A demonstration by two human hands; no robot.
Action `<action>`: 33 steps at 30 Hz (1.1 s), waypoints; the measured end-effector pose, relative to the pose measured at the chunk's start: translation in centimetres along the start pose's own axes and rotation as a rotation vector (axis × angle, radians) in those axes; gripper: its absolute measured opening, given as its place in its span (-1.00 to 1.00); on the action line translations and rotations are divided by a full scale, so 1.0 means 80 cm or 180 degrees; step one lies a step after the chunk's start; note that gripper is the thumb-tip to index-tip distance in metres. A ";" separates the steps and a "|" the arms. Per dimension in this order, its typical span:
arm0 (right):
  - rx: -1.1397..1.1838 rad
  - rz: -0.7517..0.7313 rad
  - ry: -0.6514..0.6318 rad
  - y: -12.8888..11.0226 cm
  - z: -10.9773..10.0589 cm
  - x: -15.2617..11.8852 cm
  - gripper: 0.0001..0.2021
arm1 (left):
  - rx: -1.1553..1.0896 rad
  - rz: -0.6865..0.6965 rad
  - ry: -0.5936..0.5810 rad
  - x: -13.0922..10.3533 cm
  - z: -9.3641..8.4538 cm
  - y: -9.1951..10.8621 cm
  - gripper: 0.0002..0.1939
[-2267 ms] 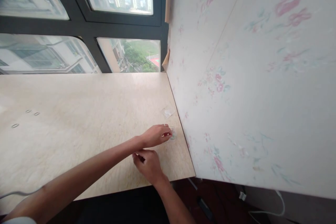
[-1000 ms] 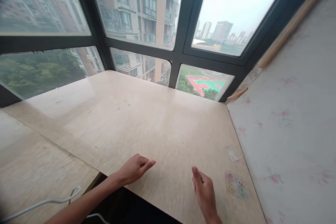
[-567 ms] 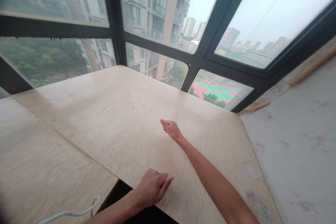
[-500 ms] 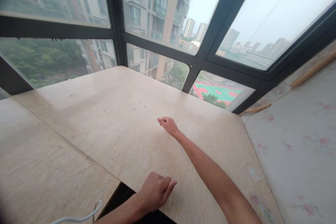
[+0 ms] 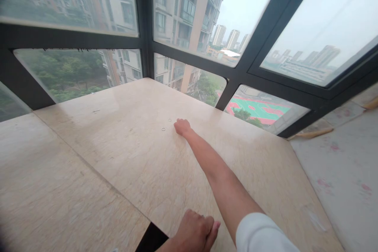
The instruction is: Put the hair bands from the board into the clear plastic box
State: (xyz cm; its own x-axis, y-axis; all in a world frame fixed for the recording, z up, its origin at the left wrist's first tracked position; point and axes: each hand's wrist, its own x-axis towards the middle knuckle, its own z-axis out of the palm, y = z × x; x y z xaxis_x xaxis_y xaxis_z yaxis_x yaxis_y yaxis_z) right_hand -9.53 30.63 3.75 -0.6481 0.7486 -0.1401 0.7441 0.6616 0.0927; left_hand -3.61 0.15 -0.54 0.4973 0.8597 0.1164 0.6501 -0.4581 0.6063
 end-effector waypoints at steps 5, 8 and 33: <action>-0.0403 -0.0449 -0.0026 -0.003 0.000 -0.013 -0.80 | -0.0145 -0.0119 0.0078 0.007 -0.003 0.002 -0.59; -0.0429 -0.0578 -0.0011 0.003 -0.001 -0.027 -0.74 | -0.0150 -0.0139 0.0090 0.008 -0.002 0.002 -0.60; 0.3061 0.0725 0.0999 0.123 0.022 -0.352 -0.82 | 0.0053 0.0182 0.0355 0.006 -0.008 -0.001 -0.62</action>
State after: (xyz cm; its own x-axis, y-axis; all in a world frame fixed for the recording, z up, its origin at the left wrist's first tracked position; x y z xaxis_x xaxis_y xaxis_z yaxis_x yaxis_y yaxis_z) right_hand 16.31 16.01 6.90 -0.3863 0.9205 0.0579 0.5800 0.2913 -0.7608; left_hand -3.79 0.73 -0.04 0.4674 0.8515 0.2377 0.6323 -0.5100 0.5831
